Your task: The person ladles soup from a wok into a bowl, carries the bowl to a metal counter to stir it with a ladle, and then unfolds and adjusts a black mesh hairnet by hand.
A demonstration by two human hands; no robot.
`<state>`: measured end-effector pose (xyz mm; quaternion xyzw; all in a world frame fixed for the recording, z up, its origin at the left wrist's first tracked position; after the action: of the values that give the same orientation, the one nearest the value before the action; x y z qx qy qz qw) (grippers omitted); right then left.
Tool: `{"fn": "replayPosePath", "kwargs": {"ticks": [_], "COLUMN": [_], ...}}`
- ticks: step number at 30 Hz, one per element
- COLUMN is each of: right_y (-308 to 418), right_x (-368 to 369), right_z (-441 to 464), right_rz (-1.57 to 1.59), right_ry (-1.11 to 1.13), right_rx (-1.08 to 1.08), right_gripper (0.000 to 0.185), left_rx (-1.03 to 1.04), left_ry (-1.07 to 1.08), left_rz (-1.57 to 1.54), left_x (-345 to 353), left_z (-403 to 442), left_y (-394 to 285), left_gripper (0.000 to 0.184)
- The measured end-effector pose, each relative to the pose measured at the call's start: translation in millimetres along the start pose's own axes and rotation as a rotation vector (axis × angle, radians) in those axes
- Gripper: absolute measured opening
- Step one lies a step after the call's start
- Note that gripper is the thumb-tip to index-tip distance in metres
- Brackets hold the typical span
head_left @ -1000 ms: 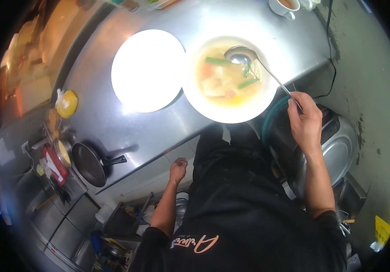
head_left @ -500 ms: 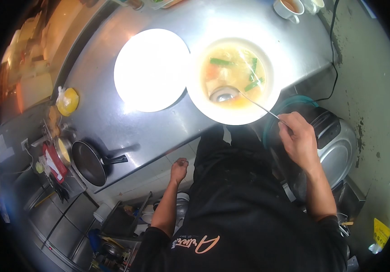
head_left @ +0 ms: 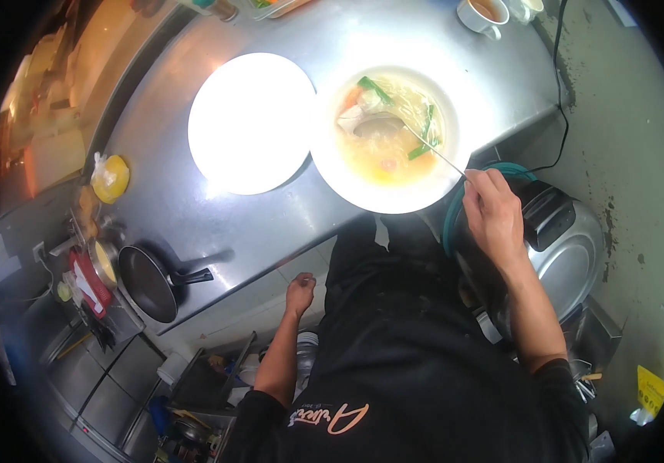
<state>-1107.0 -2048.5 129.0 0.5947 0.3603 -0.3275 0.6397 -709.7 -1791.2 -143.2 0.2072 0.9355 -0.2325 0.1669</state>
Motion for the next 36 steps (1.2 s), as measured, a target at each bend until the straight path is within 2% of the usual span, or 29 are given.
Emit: {"fn": "replayPosePath", "kwargs": {"ticks": [14,17,24,30,36], "right_y": [-4,-5,-7,-7,-11], "right_x": [-17,-20,-22,-17,-19], "right_z": [-8,-10,-15,-20,-21], "right_rz": [0.099,0.089,0.069,0.070,0.033], "right_ry": [-0.092,-0.119,-0.127,-0.060,-0.111], "right_rx": [0.033,0.023,-0.004,0.103,0.128], "right_gripper": [0.016,0.016,0.018,0.026,0.022], "left_rx": [0.015,-0.062,0.038,0.008,-0.010], "left_ry": [-0.004,0.032,-0.031,-0.012,-0.023], "left_rz": [-0.001,-0.034,-0.051,-0.048,-0.020], "left_x": [2,0,2,1,3], "left_z": [-1,-9,1,-5,-7], "left_y": [6,-7,12,4,7], "left_gripper": [0.035,0.036,0.035,0.036,0.036]}}
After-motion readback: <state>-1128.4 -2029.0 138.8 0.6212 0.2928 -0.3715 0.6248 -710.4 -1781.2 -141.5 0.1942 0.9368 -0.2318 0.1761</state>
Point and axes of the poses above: each hand's wrist, its own z-axis towards the middle knuckle, its own x-axis out of the palm, y = z × x, the point moved 6 cm from there along z, towards the middle knuckle, and after that the axes turned 5 degrees about -z, right-handed, at the moved point
